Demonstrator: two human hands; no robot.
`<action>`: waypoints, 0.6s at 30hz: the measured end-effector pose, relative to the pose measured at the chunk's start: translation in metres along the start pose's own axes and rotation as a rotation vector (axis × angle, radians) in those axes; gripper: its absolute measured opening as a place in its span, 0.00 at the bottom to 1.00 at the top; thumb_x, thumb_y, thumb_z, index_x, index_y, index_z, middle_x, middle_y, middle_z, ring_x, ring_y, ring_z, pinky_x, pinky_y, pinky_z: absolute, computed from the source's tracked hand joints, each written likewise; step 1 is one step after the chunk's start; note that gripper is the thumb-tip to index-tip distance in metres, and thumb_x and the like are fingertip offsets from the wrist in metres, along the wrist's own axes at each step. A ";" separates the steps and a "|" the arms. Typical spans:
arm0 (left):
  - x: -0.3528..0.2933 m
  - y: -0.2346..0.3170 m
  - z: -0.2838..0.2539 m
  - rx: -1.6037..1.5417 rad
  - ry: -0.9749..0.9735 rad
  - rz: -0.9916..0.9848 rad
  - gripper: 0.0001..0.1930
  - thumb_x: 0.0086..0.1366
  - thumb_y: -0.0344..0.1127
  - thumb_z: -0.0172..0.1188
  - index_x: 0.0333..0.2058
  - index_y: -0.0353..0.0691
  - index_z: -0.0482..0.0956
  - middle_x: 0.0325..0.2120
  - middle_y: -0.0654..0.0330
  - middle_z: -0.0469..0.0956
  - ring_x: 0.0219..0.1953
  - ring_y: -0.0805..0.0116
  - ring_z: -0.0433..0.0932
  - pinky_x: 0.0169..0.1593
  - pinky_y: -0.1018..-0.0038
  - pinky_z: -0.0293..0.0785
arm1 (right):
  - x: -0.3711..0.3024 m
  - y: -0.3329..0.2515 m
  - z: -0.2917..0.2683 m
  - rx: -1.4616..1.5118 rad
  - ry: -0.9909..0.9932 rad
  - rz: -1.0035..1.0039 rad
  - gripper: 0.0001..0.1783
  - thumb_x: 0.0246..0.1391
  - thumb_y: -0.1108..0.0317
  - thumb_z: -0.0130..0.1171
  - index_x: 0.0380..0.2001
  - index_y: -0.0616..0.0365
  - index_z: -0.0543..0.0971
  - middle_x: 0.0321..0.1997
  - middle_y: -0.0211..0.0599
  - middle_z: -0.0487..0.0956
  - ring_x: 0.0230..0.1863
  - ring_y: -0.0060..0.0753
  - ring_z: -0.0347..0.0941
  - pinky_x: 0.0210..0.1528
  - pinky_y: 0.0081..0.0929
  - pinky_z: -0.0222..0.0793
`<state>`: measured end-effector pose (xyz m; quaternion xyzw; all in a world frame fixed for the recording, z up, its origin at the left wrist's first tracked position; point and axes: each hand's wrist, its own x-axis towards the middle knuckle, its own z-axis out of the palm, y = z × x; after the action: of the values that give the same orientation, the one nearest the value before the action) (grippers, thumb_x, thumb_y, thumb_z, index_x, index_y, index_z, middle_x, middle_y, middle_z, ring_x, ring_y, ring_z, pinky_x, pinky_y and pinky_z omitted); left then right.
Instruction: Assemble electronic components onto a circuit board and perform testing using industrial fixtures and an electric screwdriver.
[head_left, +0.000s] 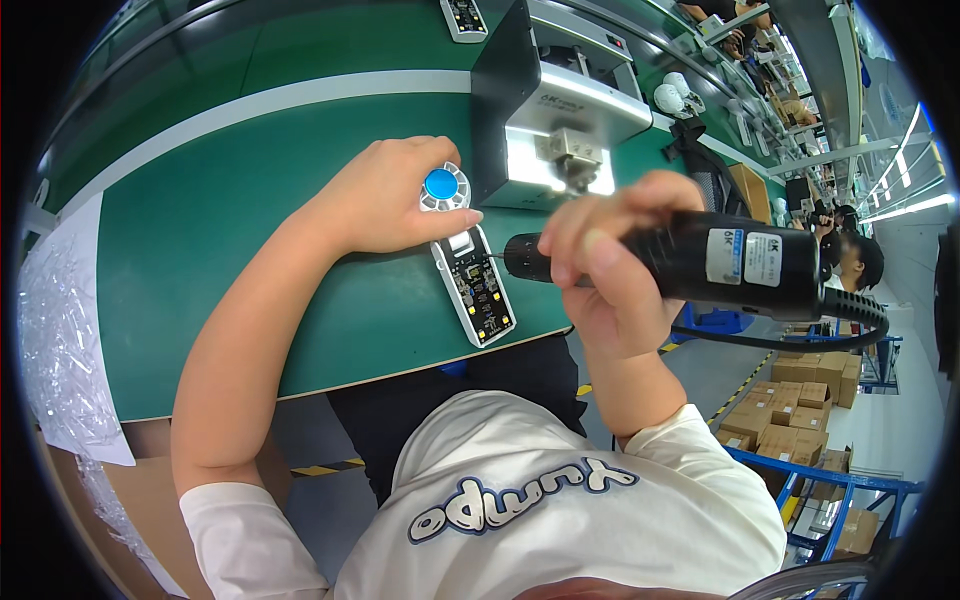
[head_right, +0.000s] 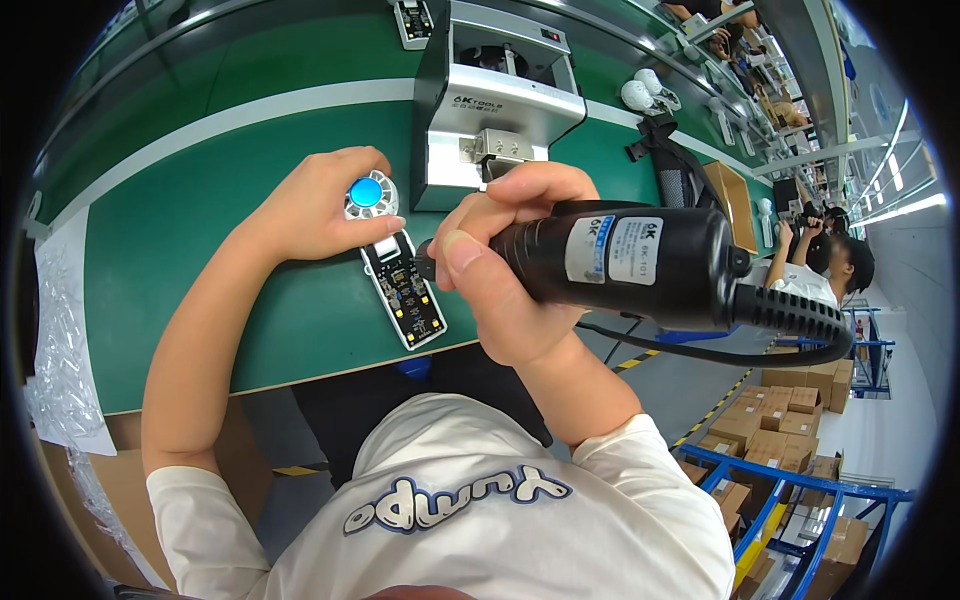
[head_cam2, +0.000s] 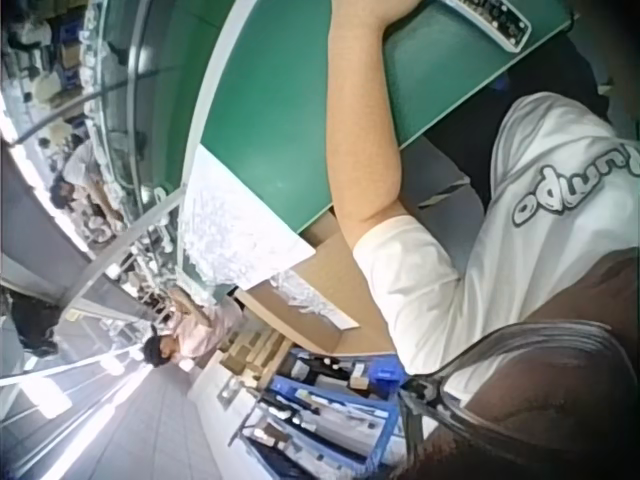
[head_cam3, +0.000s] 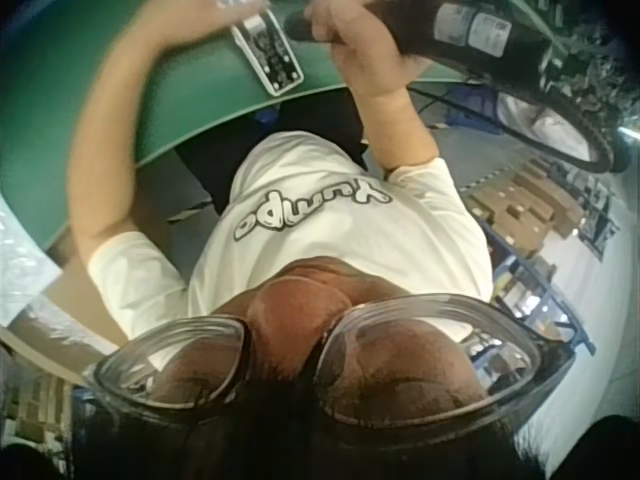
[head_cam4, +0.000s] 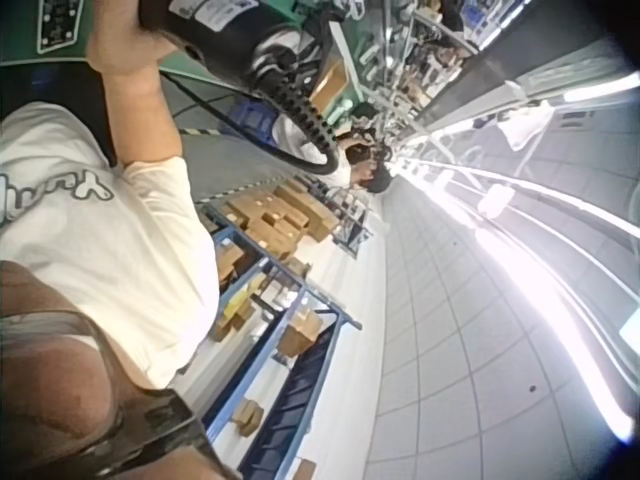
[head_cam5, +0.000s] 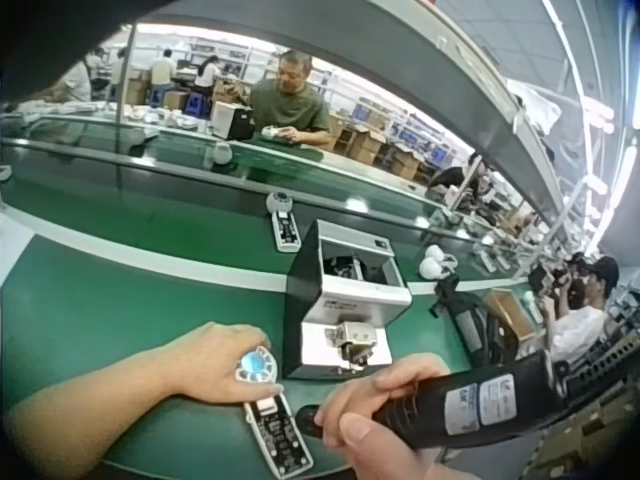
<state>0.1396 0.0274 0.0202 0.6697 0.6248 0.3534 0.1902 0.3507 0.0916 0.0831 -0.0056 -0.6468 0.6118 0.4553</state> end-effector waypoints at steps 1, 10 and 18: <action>0.000 0.000 0.001 -0.011 0.006 0.000 0.25 0.52 0.51 0.69 0.38 0.33 0.77 0.33 0.48 0.80 0.36 0.49 0.80 0.40 0.63 0.76 | 0.000 0.000 0.001 0.001 -0.001 0.004 0.22 0.50 0.82 0.58 0.47 0.59 0.65 0.21 0.32 0.74 0.21 0.26 0.72 0.31 0.29 0.75; 0.006 0.000 0.000 0.018 0.030 0.061 0.25 0.51 0.48 0.69 0.39 0.33 0.76 0.32 0.48 0.79 0.34 0.49 0.79 0.39 0.63 0.75 | 0.007 0.001 -0.005 0.042 -0.120 -0.005 0.20 0.49 0.85 0.57 0.44 0.60 0.66 0.21 0.33 0.72 0.21 0.28 0.72 0.30 0.29 0.74; 0.001 0.009 -0.006 0.070 0.006 -0.025 0.25 0.51 0.52 0.69 0.37 0.36 0.77 0.33 0.51 0.80 0.36 0.49 0.80 0.41 0.62 0.75 | 0.038 -0.022 -0.035 -0.123 0.172 -0.341 0.19 0.49 0.83 0.56 0.44 0.59 0.66 0.21 0.34 0.73 0.20 0.28 0.71 0.29 0.30 0.74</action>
<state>0.1419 0.0261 0.0306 0.6669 0.6458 0.3309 0.1695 0.3618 0.1354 0.1173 0.0239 -0.6332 0.4827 0.6046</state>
